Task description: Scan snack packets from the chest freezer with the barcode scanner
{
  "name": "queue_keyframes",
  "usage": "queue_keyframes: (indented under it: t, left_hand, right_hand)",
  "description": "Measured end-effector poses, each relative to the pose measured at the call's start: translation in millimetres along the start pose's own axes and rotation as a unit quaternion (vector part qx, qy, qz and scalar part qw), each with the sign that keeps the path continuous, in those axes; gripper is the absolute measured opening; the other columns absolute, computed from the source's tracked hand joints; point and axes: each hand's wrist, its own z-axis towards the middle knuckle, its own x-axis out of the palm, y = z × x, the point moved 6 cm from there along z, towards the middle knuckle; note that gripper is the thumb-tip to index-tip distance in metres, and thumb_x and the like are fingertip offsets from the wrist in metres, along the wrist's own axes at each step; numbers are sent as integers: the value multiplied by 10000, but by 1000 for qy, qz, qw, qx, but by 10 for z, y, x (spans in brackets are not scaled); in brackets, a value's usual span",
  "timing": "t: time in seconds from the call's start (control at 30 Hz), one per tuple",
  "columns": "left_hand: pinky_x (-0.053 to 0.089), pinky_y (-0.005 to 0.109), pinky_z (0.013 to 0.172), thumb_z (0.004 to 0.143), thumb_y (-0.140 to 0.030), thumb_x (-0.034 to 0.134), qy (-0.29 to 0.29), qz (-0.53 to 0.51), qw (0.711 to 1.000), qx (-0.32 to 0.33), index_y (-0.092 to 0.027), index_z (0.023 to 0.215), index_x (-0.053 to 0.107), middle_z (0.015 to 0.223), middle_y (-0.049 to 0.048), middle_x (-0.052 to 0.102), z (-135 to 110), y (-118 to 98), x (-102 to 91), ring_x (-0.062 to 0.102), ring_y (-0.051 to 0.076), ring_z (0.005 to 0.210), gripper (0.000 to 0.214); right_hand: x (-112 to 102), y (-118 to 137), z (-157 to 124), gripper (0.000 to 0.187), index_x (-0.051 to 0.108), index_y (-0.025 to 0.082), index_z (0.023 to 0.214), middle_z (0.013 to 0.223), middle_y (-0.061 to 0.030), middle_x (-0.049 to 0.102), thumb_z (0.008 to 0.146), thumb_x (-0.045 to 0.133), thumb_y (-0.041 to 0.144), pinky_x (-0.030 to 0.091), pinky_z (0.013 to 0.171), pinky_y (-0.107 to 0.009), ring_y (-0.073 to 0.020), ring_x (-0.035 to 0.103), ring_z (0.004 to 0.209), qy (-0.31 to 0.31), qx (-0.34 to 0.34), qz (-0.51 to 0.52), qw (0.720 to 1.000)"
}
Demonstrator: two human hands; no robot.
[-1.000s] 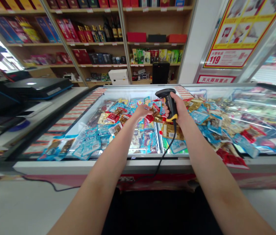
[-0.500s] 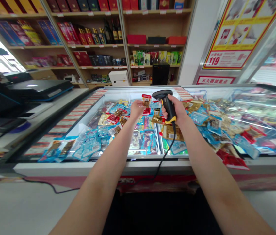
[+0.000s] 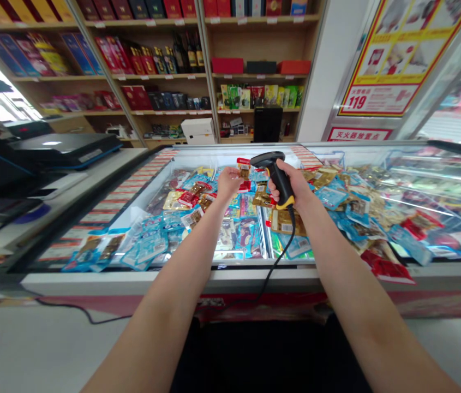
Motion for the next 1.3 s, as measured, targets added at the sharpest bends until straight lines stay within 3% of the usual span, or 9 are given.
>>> queue_keyframes:
  t: [0.53, 0.83, 0.93, 1.03, 1.17, 1.3]
  left_hand:
    - [506, 314, 832, 582, -89, 677, 10, -24, 1000, 8, -184, 796, 566, 802, 4, 654, -19, -18, 14, 653, 180, 837, 260]
    - [512, 313, 732, 684, -106, 627, 10, -12, 995, -94, -194, 966, 576, 800, 17, 663, -52, 30, -13, 669, 196, 744, 300]
    - [510, 339, 765, 764, -172, 607, -23, 60, 995, -78, -201, 1034, 579, 842, 50, 680, -6, -41, -228, 684, 235, 803, 273]
    - [489, 388, 874, 816, -253, 601, -91, 161, 982, -47, -207, 1060, 588, 927, 95, 699, 35, -164, -611, 676, 289, 947, 250]
    - [423, 488, 999, 827, -325, 600, -158, 249, 952, -81, -199, 1062, 608, 1049, 165, 700, -26, -264, -1107, 618, 367, 1118, 266]
    - [245, 624, 1125, 744, -261, 674, -224, 356, 905, -65, -159, 1170, 583, 1268, 235, 619, -155, -359, -1314, 480, 425, 1308, 447]
  right_hand:
    - [2, 4, -4, 408, 580, 187, 923, 528, -10, 599, 965, 512, 588, 427, 321, -228, -130, 497, 349, 13, -8, -8, 1000]
    - [33, 36, -40, 448, 598, 182, 965, 510, 6, 574, 956, 508, 621, 424, 324, -217, -124, 491, 353, 2, -2, -5, 1000]
    - [29, 20, -32, 453, 604, 183, 965, 520, 4, 577, 950, 517, 627, 424, 332, -218, -123, 494, 360, 5, 0, -3, 1000]
    - [18, 11, -28, 443, 604, 183, 932, 522, 1, 575, 964, 498, 612, 418, 333, -218, -119, 486, 358, 0, -1, 8, 1000]
    - [-6, 10, -21, 438, 611, 187, 917, 523, 0, 568, 979, 472, 597, 414, 338, -218, -120, 481, 359, -8, 1, 14, 1000]
    - [-34, 10, -6, 435, 617, 184, 958, 528, 2, 571, 964, 495, 602, 424, 343, -221, -123, 484, 365, -7, 3, 17, 1000]
